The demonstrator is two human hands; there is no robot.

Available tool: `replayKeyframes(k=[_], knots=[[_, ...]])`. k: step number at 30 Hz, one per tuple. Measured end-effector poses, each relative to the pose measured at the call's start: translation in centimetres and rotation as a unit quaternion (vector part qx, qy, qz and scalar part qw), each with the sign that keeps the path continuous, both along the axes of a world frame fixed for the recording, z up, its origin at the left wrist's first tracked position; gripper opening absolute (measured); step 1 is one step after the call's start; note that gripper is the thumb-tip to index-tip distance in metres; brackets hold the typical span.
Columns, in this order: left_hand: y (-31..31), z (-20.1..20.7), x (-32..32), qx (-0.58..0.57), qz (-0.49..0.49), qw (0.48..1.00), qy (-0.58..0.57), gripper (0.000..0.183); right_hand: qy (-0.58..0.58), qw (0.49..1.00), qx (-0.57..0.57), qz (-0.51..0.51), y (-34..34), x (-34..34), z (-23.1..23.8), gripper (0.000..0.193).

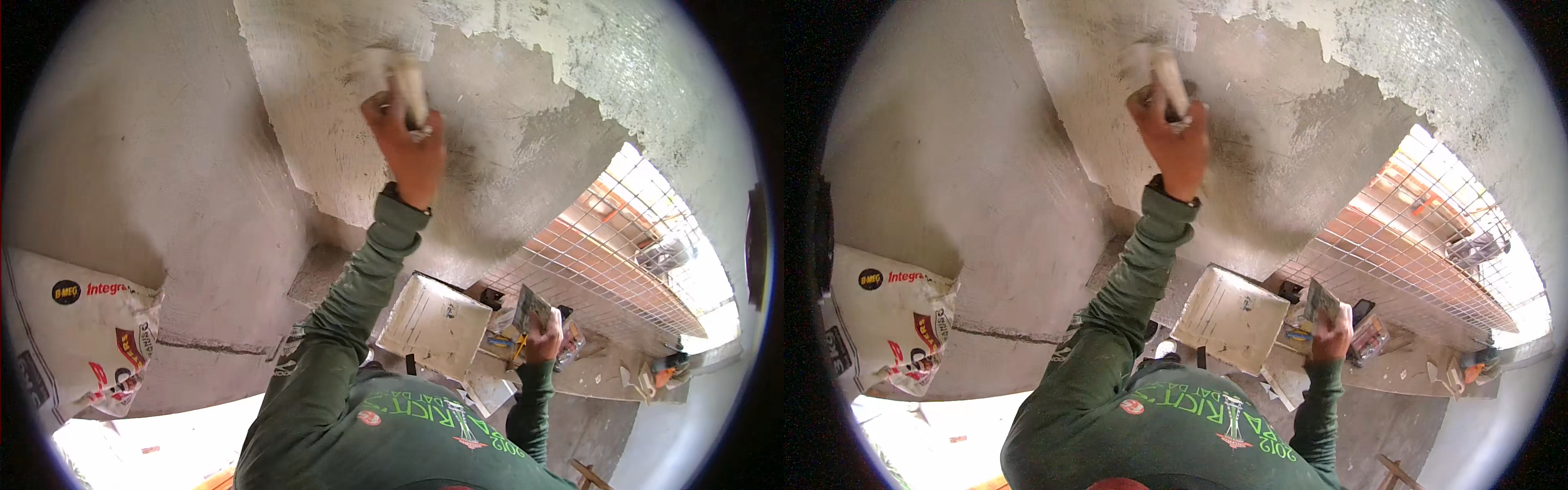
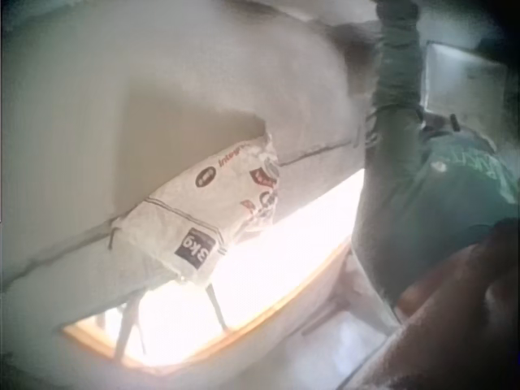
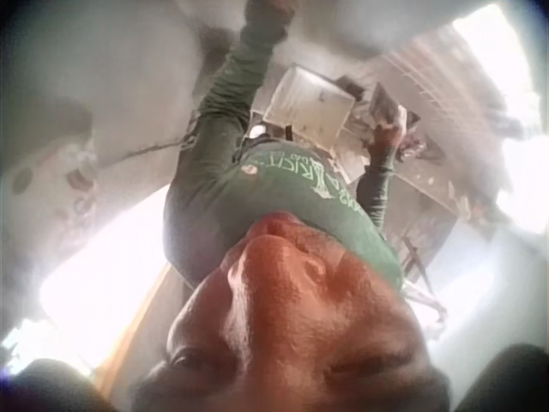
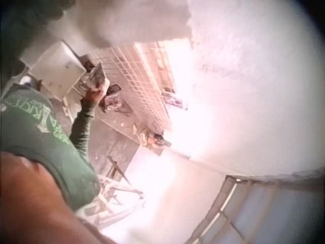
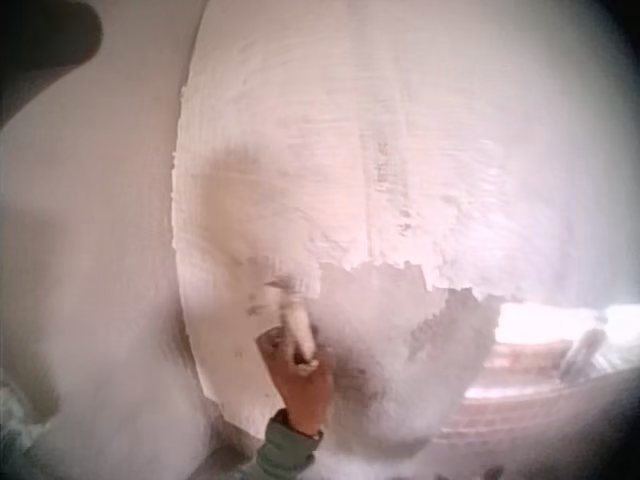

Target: The person scoops plaster from a hawk with a trowel and applies it to the ceiling, smoothing the surface with repeated strokes. The person repeatedly reloads the trowel and continues spreading plaster across the ceiling area.

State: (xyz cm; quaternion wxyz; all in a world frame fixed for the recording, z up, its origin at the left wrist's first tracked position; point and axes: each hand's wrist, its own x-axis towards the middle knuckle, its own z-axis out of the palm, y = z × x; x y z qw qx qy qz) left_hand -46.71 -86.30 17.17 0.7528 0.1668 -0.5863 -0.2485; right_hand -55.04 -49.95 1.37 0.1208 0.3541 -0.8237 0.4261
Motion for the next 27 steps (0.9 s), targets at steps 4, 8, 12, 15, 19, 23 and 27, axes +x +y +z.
replayKeyframes(k=[4, 8, 12, 15, 19, 23, 27], knots=[[5.0, -0.1, 1.1, -0.003, -0.073, 0.997, -0.037, 0.049, -0.005, 1.000, -0.030, 0.009, -3.4, -0.6, 2.4, 0.012], [5.0, -4.7, 6.4, 0.113, -0.185, 0.976, 0.006, 0.040, 0.200, 0.967, -0.127, 0.090, -8.5, 2.7, 7.6, 0.015], [1.8, -8.5, 11.9, 0.268, -0.291, 0.918, 0.030, 0.039, 0.309, 0.912, -0.082, 0.258, -11.6, 4.9, 6.6, 0.032], [1.0, -9.4, 13.9, 0.286, -0.245, 0.926, -0.014, 0.040, 0.381, 0.860, -0.023, 0.337, -14.0, 7.3, 9.4, 0.043], [2.2, -9.0, 16.2, 0.286, -0.234, 0.929, -0.035, 0.037, 0.438, 0.848, -0.054, 0.293, -20.2, 8.2, 11.8, 0.049], [1.9, -7.3, 18.0, 0.304, -0.238, 0.919, -0.079, 0.028, 0.482, 0.837, -0.105, 0.238, -28.7, 8.0, 15.5, 0.042], [1.0, -7.5, 18.2, 0.279, -0.201, 0.936, -0.079, 0.023, 0.392, 0.900, -0.115, 0.150, -37.3, 7.6, 18.1, 0.033]])
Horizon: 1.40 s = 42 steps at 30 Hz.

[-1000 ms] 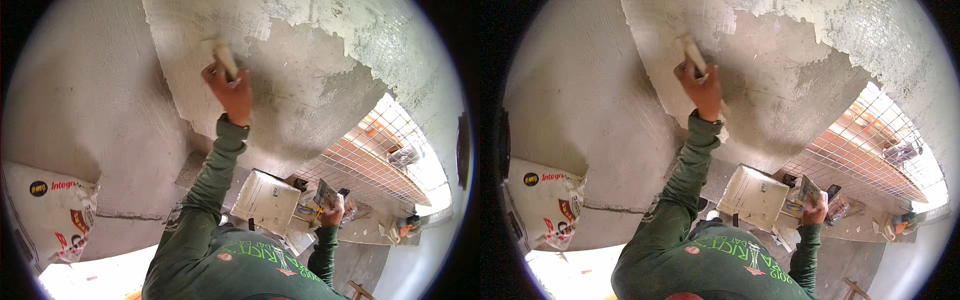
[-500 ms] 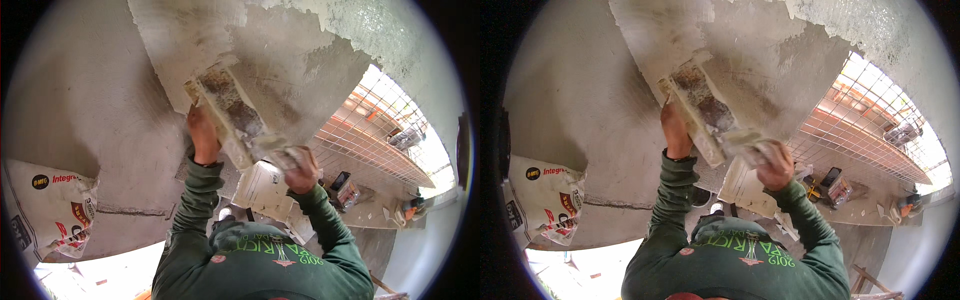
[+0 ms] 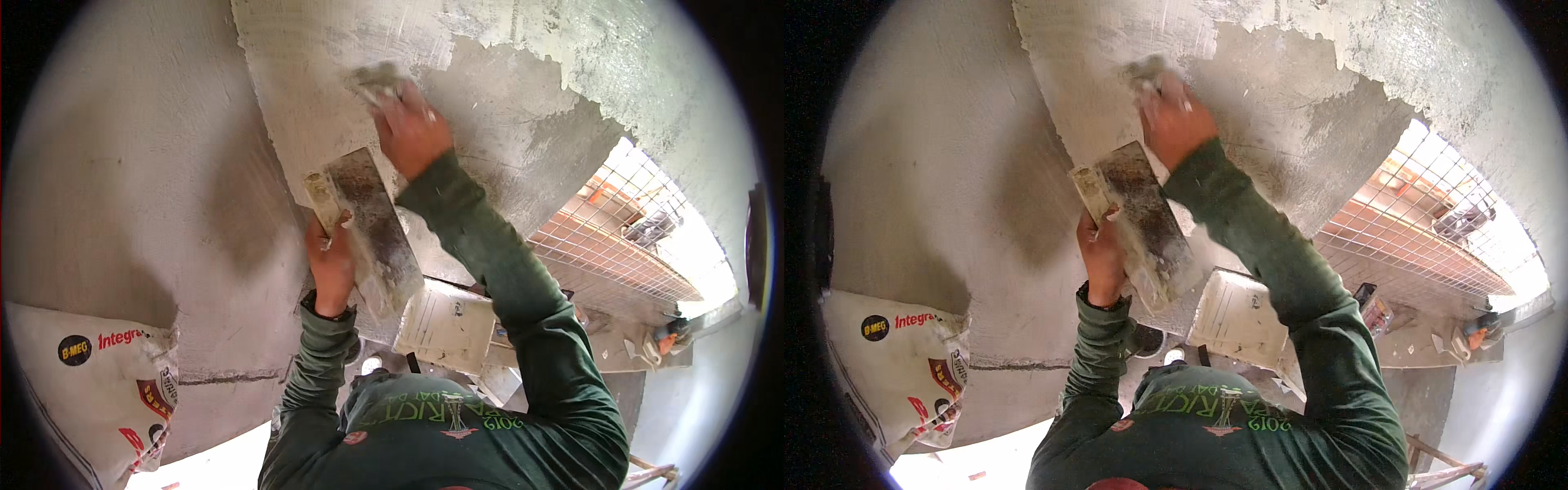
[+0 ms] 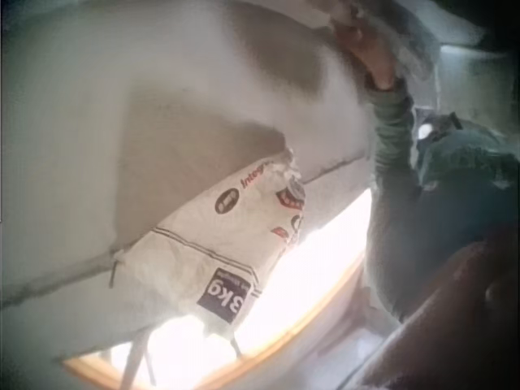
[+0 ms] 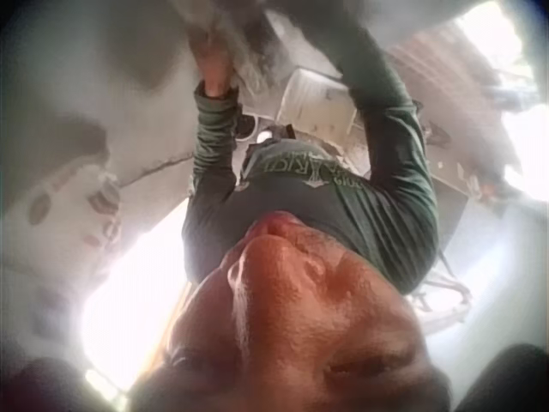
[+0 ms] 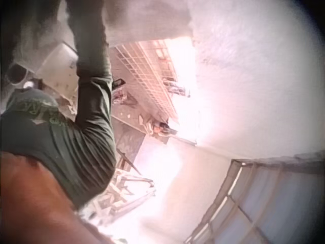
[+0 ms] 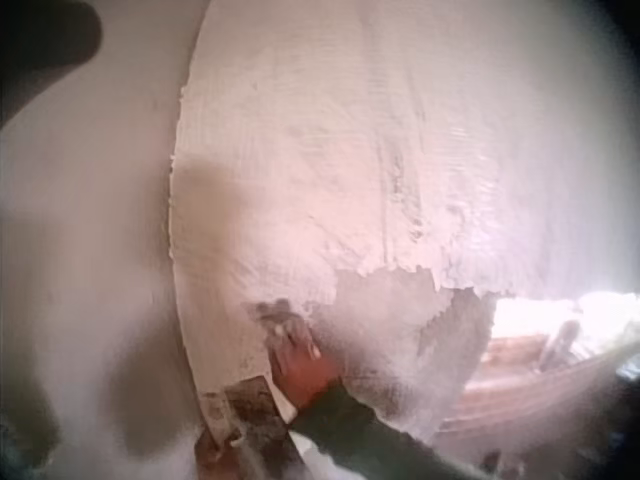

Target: The person scoops plaster from a hawk with a trowel and applies it to the ceiling, smoothing the surface with repeated strokes. The person repeatedly reloads the trowel and continues spreading plaster across the ceiling area.

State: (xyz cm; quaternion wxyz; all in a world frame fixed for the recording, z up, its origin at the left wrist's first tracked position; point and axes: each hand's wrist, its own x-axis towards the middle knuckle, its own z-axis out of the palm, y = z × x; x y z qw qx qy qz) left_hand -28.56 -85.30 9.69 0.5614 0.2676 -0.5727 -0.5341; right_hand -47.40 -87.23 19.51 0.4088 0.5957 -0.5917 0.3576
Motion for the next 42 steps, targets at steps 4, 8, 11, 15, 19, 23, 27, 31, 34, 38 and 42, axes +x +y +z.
replayKeyframes(k=[4, 8, 11, 15, 19, 23, 27, 31, 34, 38, 42], knots=[[-3.5, -2.3, 0.5, -0.031, 0.050, 0.998, 0.030, 0.024, -0.009, 0.995, -0.076, -0.069, 2.6, 0.2, 3.8, 0.026], [-7.3, 0.6, -0.3, -0.212, 0.172, 0.962, 0.006, 0.031, -0.129, 0.991, -0.033, -0.012, 12.2, -0.4, 1.5, 0.026], [-11.0, 4.2, -4.2, -0.302, 0.236, 0.924, -0.010, 0.049, -0.068, 0.994, -0.019, -0.084, 18.2, -3.0, -5.2, 0.025], [-11.4, 7.2, -11.1, -0.281, 0.200, 0.938, 0.031, 0.062, -0.262, 0.946, 0.141, -0.130, 28.9, -6.0, -14.2, 0.022], [-5.4, 7.4, -18.7, -0.415, 0.205, 0.885, 0.051, 0.079, -0.323, 0.919, 0.156, -0.162, 36.1, -6.9, -18.6, 0.022], [3.3, 7.9, -21.0, -0.424, 0.064, 0.903, 0.009, 0.088, -0.316, 0.920, 0.160, -0.168, 36.9, -8.5, -18.8, 0.013], [4.9, 8.3, -17.7, -0.450, 0.051, 0.892, -0.009, 0.089, -0.313, 0.931, 0.139, -0.126, 35.0, -8.6, -17.2, 0.012], [-4.0, 10.3, -11.3, -0.285, 0.196, 0.938, 0.006, 0.074, -0.344, 0.921, 0.125, -0.136, 36.7, -7.6, -18.5, 0.013], [-12.7, 13.6, -9.4, -0.429, 0.334, 0.838, 0.042, 0.063, -0.376, 0.901, 0.151, -0.152, 38.7, -7.2, -21.4, 0.016], [-8.6, 12.3, -14.5, -0.441, 0.265, 0.857, 0.004, 0.050, -0.354, 0.900, 0.187, -0.174, 38.7, -8.2, -25.0, 0.035], [-2.5, 5.9, -10.4, -0.447, 0.139, 0.874, -0.132, 0.032, -0.403, 0.884, 0.191, -0.142, 35.9, -8.9, -27.1, 0.025]])
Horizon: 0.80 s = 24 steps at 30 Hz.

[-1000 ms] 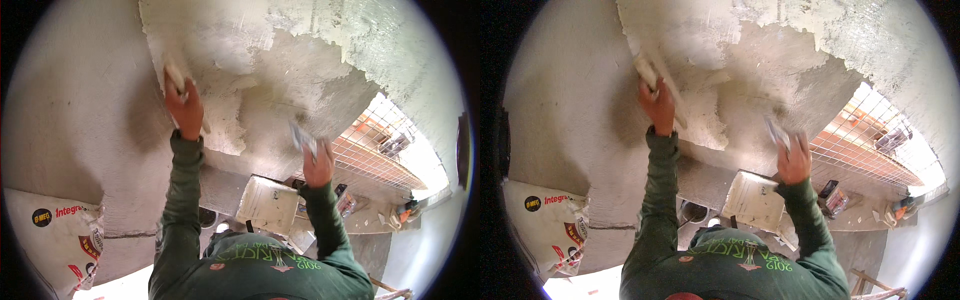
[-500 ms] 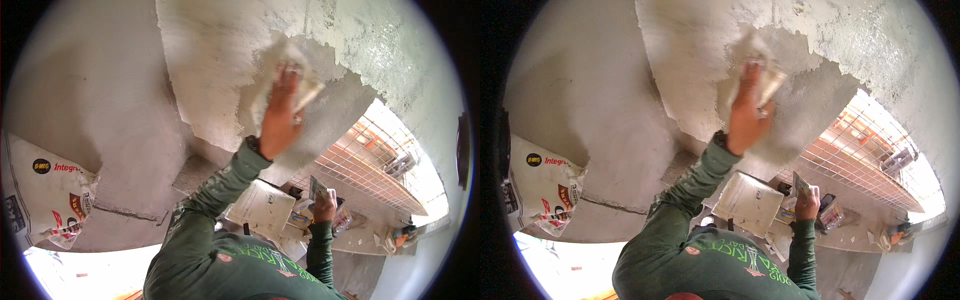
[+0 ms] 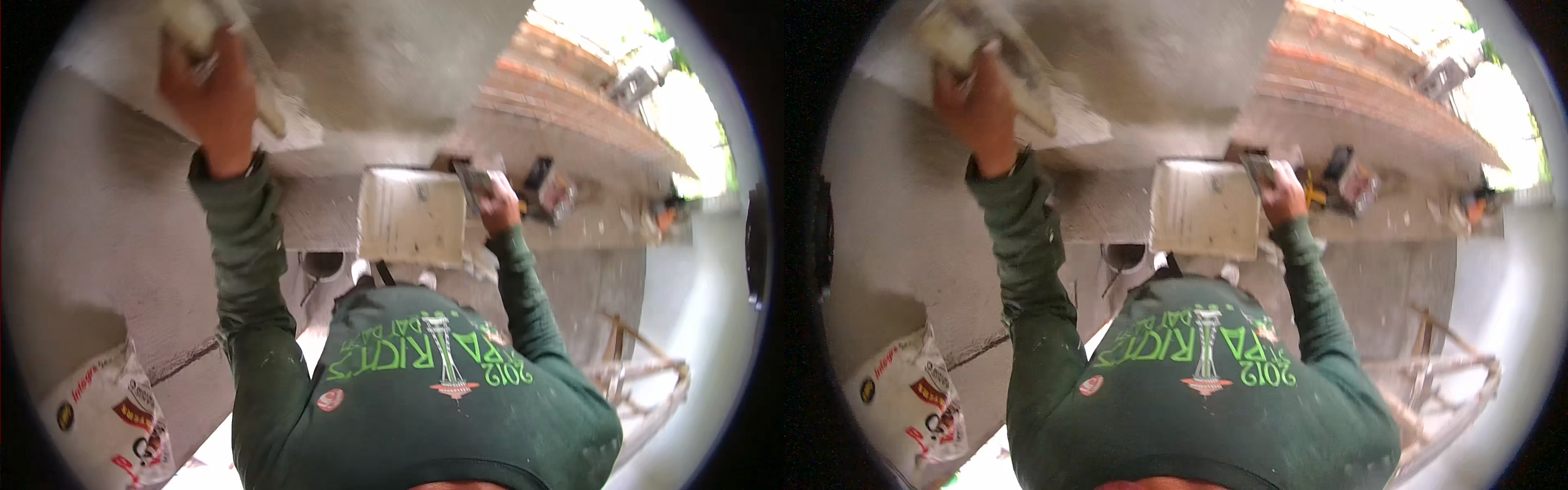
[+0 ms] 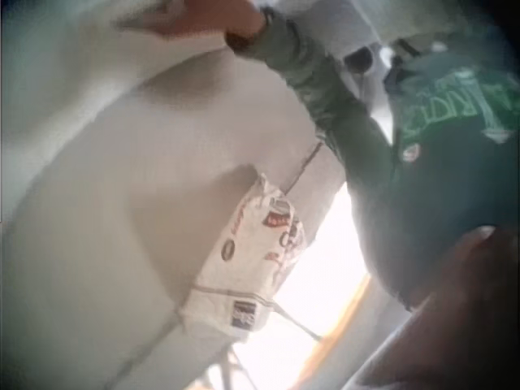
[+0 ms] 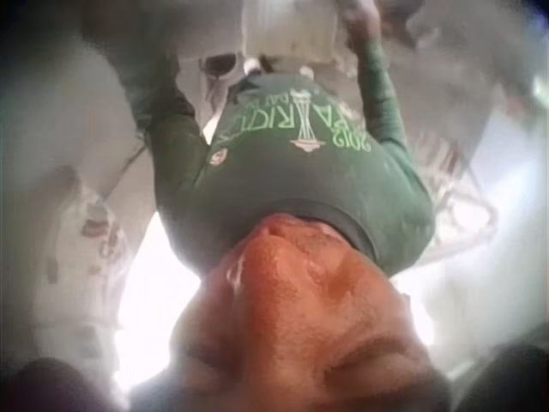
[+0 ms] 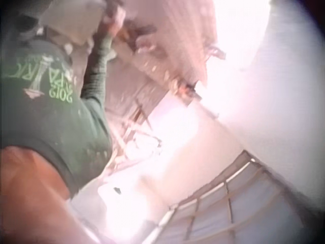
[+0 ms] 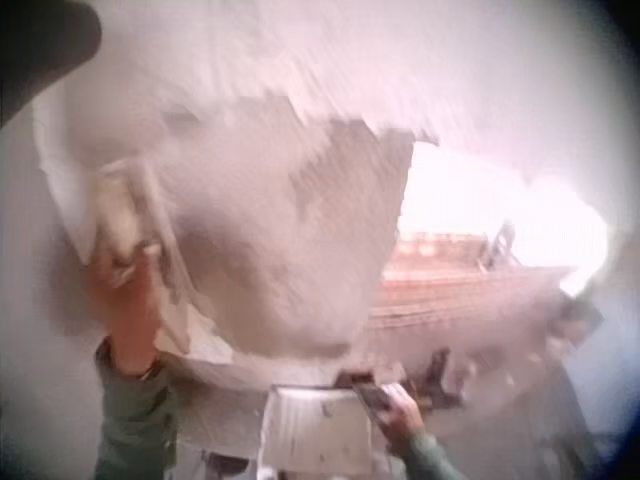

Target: The person scoops plaster from a hawk with a trowel and applies it to the ceiling, smoothing the surface with repeated strokes. The person repeatedly reloads the trowel and continues spreading plaster across the ceiling area.

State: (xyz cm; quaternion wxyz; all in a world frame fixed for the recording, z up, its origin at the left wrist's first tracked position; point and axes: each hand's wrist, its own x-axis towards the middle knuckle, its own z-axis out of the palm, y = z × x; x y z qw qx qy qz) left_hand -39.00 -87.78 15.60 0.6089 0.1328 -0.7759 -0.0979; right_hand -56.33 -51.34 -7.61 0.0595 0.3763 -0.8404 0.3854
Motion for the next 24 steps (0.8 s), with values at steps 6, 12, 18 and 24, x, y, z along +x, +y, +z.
replayKeyframes(k=[6, 12, 18, 24], knots=[[2.0, -14.5, 8.7, 0.347, -0.102, 0.931, 0.041, 0.037, -0.147, 0.976, 0.122, -0.101, 0.3, -0.3, -13.3, 0.031], [1.6, -24.0, 13.7, 0.555, -0.030, 0.830, -0.040, 0.045, -0.089, 0.942, 0.264, -0.186, -1.8, -0.6, -22.2, 0.029], [0.6, -33.1, 18.8, 0.667, -0.068, 0.741, 0.019, 0.050, -0.094, 0.898, 0.338, -0.266, -5.3, -2.9, -24.4, 0.026], [-0.7, -37.5, 21.3, 0.687, -0.135, 0.711, -0.064, 0.051, -0.134, 0.870, 0.387, -0.276, -5.8, -3.1, -27.1, 0.021]])
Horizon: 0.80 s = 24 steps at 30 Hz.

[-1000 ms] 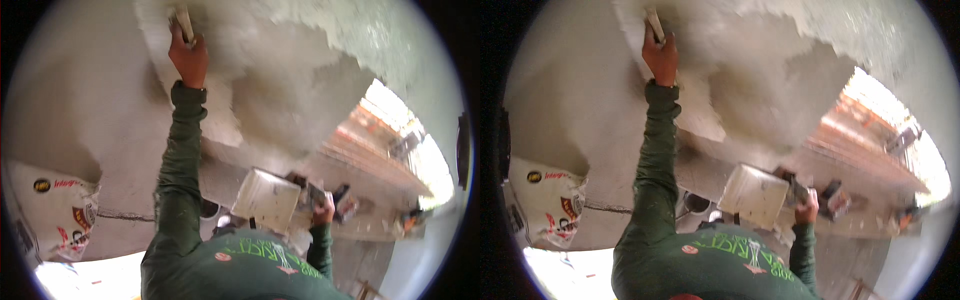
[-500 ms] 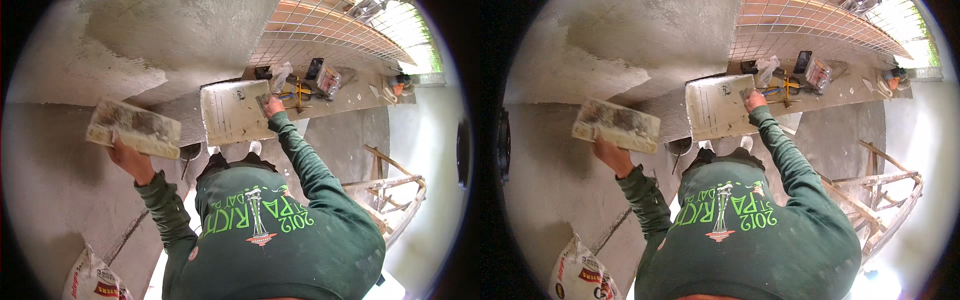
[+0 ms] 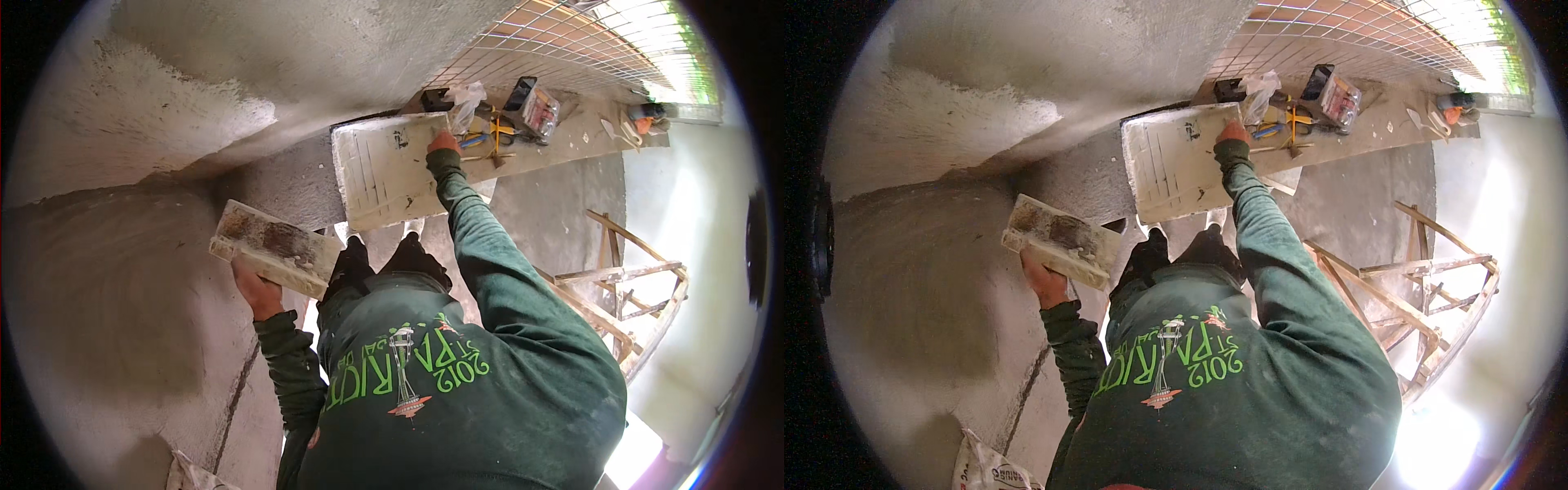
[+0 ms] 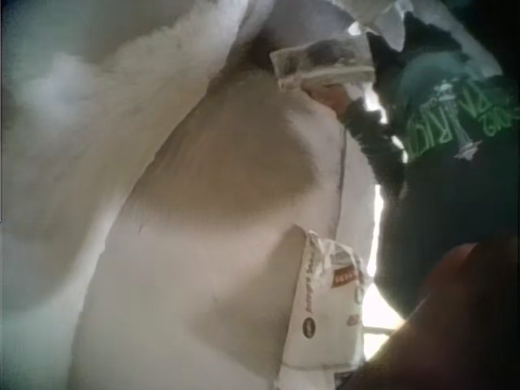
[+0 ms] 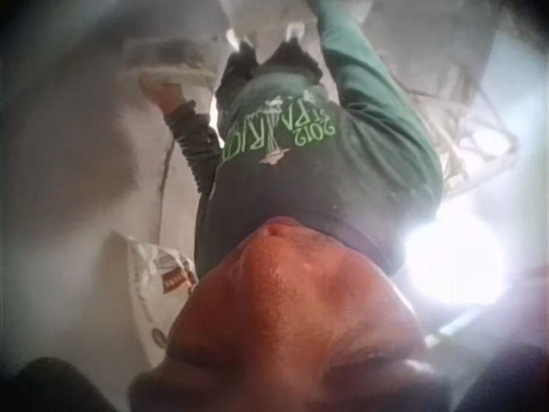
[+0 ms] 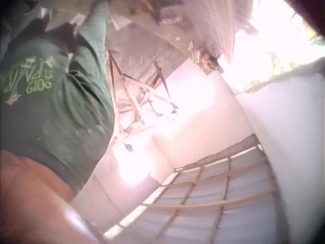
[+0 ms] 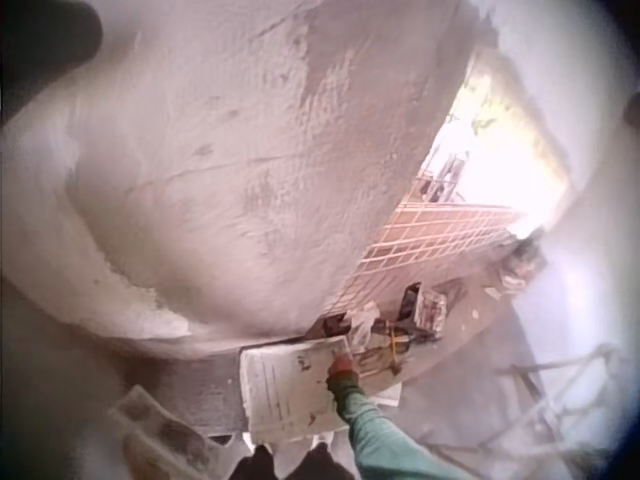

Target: The person scoops plaster from a hawk with a trowel and applies it to the ceiling, smoothing the surface with repeated strokes. The person repeatedly reloads the trowel and continues spreading plaster across the ceiling area.

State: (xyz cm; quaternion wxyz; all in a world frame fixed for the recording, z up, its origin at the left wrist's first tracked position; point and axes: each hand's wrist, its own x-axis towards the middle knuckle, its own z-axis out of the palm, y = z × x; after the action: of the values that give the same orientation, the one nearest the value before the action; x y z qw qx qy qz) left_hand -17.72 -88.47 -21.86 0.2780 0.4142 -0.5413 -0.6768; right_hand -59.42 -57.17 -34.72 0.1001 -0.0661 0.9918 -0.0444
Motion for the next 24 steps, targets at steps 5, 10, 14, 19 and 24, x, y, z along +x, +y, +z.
replayKeyframes(k=[5, 10, 14, 19, 24], knots=[[1.1, 1.8, -3.7, 0.221, 0.022, 0.971, 0.089, 0.040, 0.043, 0.999, -0.032, -0.008, -0.7, 0.2, -1.1, 0.022], [0.5, 0.8, -5.1, -0.243, -0.213, 0.944, -0.060, 0.037, -0.034, 0.997, -0.015, -0.061, -2.1, -0.6, 0.8, 0.025], [1.1, -2.4, -7.8, 0.099, -0.214, 0.971, 0.048, 0.038, -0.013, 0.999, -0.009, -0.036, 0.2, -1.9, -2.6, 0.027], [1.3, -4.9, -9.8, 0.071, -0.247, 0.965, 0.049, 0.044, 0.046, 0.994, -0.102, 0.020, 0.7, 0.0, -1.1, 0.030], [1.4, -6.3, -13.3, 0.124, -0.252, 0.957, -0.066, 0.047, 0.065, 0.980, -0.144, -0.125, 2.0, 3.1, -1.6, 0.035]])
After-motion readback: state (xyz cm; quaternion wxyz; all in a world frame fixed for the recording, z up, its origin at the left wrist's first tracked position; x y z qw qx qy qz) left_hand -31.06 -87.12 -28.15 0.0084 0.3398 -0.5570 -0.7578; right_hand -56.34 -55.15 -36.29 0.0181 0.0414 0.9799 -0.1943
